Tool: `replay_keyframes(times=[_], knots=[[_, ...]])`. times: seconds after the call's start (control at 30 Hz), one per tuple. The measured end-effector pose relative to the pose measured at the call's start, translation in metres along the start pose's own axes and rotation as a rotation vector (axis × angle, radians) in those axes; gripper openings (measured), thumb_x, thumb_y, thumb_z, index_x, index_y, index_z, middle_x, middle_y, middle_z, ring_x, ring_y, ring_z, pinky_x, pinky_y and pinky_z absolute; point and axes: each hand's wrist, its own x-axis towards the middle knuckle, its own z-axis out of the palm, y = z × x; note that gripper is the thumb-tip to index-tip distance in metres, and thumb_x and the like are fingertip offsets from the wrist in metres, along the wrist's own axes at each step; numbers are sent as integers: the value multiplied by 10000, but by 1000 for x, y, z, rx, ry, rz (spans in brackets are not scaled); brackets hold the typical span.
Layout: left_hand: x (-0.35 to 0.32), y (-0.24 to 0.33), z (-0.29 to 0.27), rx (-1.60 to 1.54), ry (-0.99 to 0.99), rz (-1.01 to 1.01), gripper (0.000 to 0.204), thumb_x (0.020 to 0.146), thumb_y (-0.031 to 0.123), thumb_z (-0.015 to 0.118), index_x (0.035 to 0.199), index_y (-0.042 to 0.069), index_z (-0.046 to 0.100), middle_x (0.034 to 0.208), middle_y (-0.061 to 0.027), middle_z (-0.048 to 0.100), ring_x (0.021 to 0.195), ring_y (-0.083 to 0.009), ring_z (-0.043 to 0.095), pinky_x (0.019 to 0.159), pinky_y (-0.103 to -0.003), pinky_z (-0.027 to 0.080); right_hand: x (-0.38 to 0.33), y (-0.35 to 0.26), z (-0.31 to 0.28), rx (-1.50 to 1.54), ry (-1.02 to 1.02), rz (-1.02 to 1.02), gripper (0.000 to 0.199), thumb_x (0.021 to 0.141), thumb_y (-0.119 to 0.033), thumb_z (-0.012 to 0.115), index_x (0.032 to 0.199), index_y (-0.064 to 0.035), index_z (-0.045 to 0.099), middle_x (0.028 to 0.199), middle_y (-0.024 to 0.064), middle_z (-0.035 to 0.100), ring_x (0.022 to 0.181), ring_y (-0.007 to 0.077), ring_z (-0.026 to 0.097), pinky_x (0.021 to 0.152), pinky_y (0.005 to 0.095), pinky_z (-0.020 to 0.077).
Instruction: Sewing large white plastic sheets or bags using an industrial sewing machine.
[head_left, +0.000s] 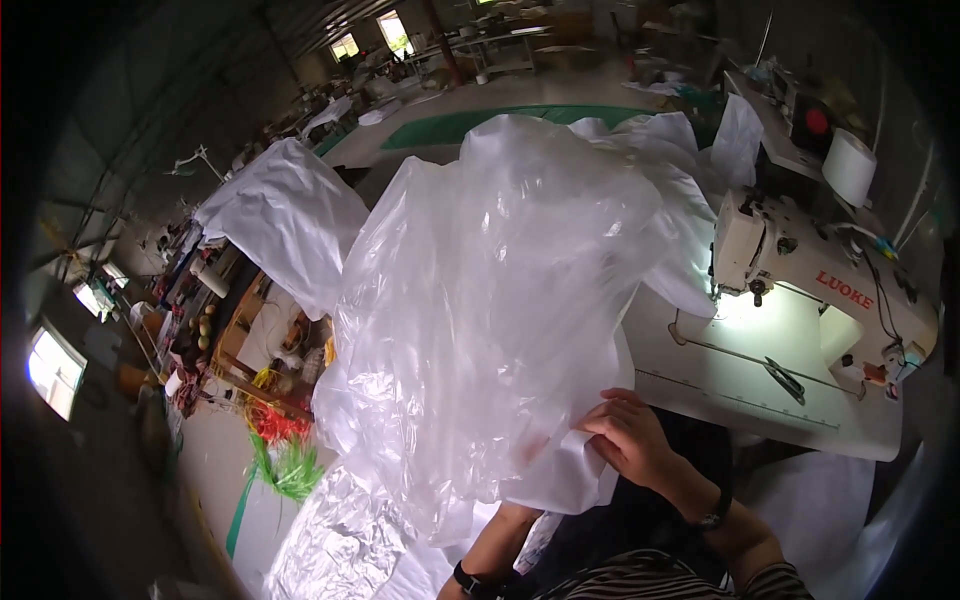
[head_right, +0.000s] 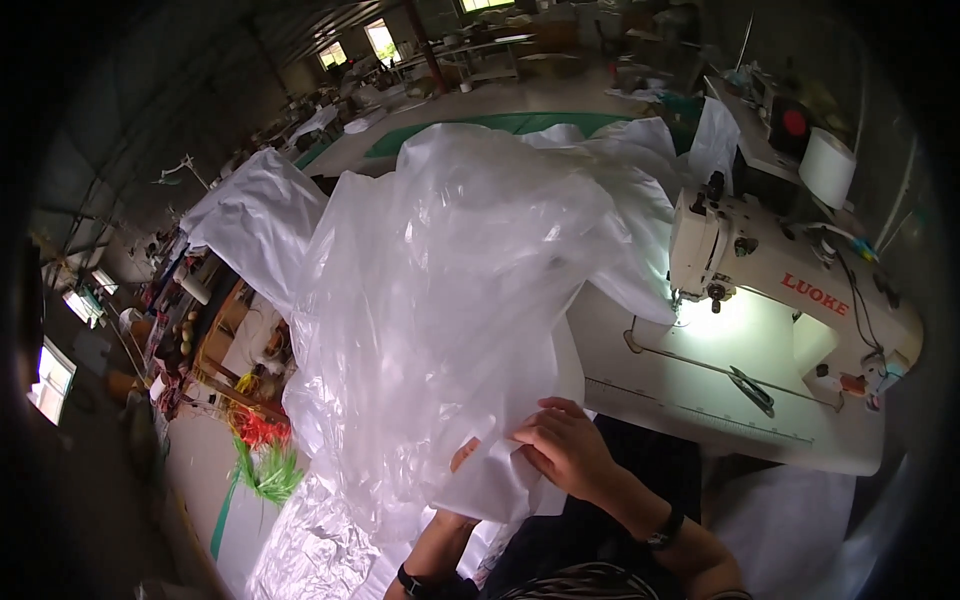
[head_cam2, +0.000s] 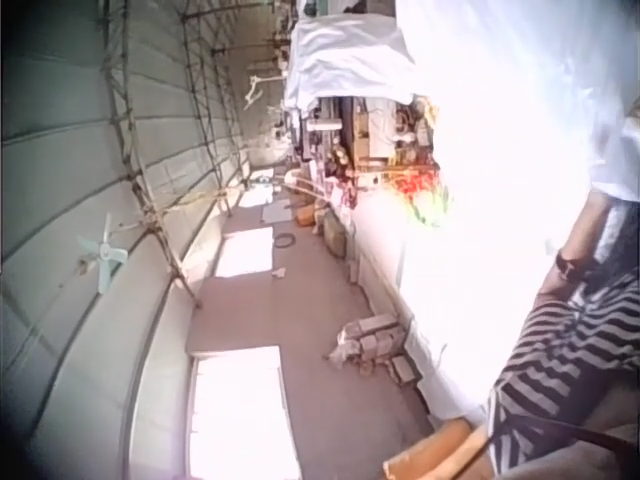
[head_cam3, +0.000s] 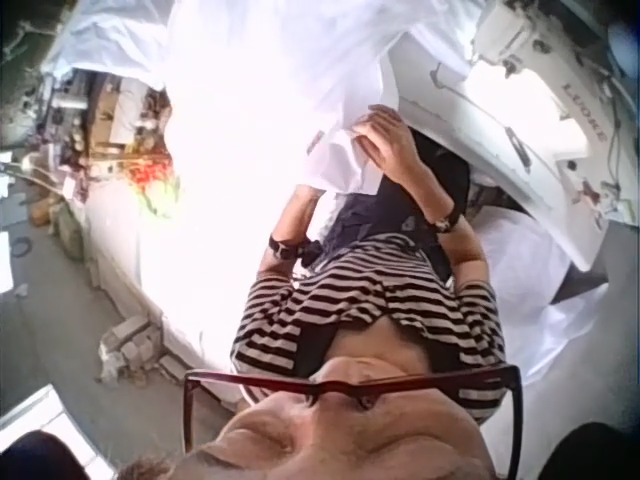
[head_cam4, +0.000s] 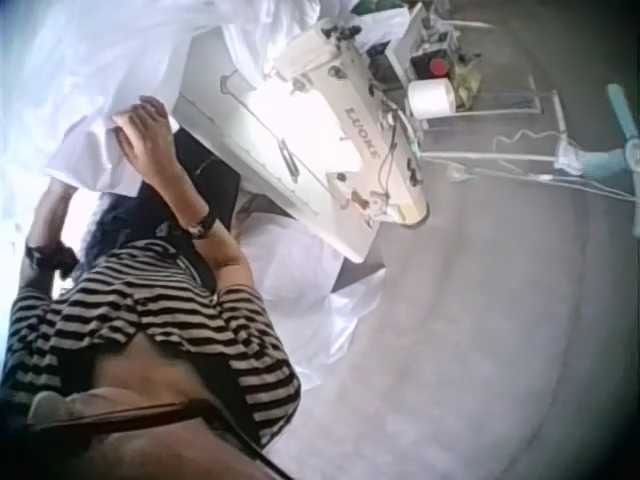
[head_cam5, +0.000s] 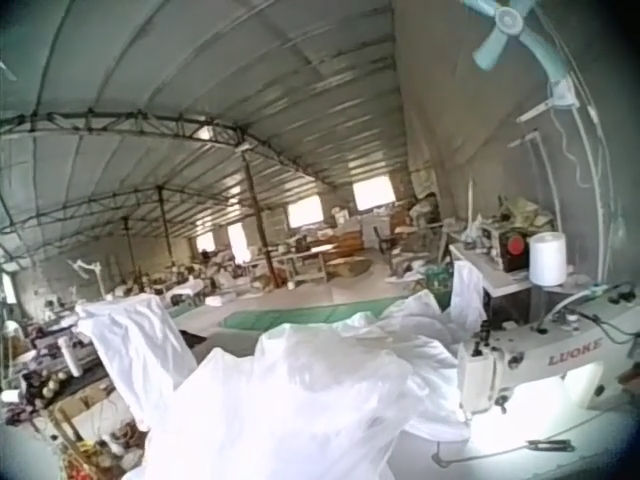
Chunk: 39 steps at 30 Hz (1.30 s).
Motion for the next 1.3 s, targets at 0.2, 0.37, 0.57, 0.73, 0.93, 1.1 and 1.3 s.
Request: replay_keyframes(times=[0.2,0.37,0.57,0.73,0.93,1.1,1.3], knots=[[11,4,10,34,273,246,435,885,145,728,1272,21,574,1256,-126,605,1068,-168,620,853,-285,530,-97,17,-33,85,539,375,205,910,-19,516,1101,-9,589,1055,99,621,898,176,592,969,367,440],[24,17,15,105,239,205,451,883,146,730,1283,20,563,1266,-129,597,1086,-175,608,870,-293,517,-296,40,-134,-283,1190,736,425,1037,-196,406,1404,18,429,1448,150,434,1349,238,414,1135,385,323],[17,37,-1,220,252,153,470,881,147,732,1295,20,550,1279,-132,588,1108,-183,593,890,-304,502,-370,-55,-134,29,1440,1033,354,1003,-271,459,1168,3,609,1106,146,649,936,230,647,844,392,522],[-11,46,-10,304,294,96,486,879,148,734,1305,20,539,1290,-135,581,1127,-189,580,907,-312,490,-346,-96,-112,-19,-260,1683,290,923,-269,624,1017,5,644,989,165,658,905,256,647,843,389,495],[-82,54,-32,381,416,47,506,877,149,737,1318,20,525,1303,-138,571,1149,-197,565,927,-323,475,-184,-71,-92,-209,-152,749,618,833,-429,721,1274,-26,564,1279,201,577,1124,369,572,956,449,456],[-165,23,-29,363,574,24,523,875,151,739,1328,20,514,1314,-141,564,1167,-204,552,944,-331,462,-128,-35,-17,-72,-641,598,778,825,-526,710,1389,-40,484,1320,170,569,1191,340,548,1006,440,426],[-232,21,-30,409,675,-5,543,873,152,741,1341,19,501,1327,-144,555,1190,-212,537,964,-342,447,-124,-30,26,230,-684,82,365,828,-315,713,1119,-105,644,955,78,623,863,292,616,755,410,485]])
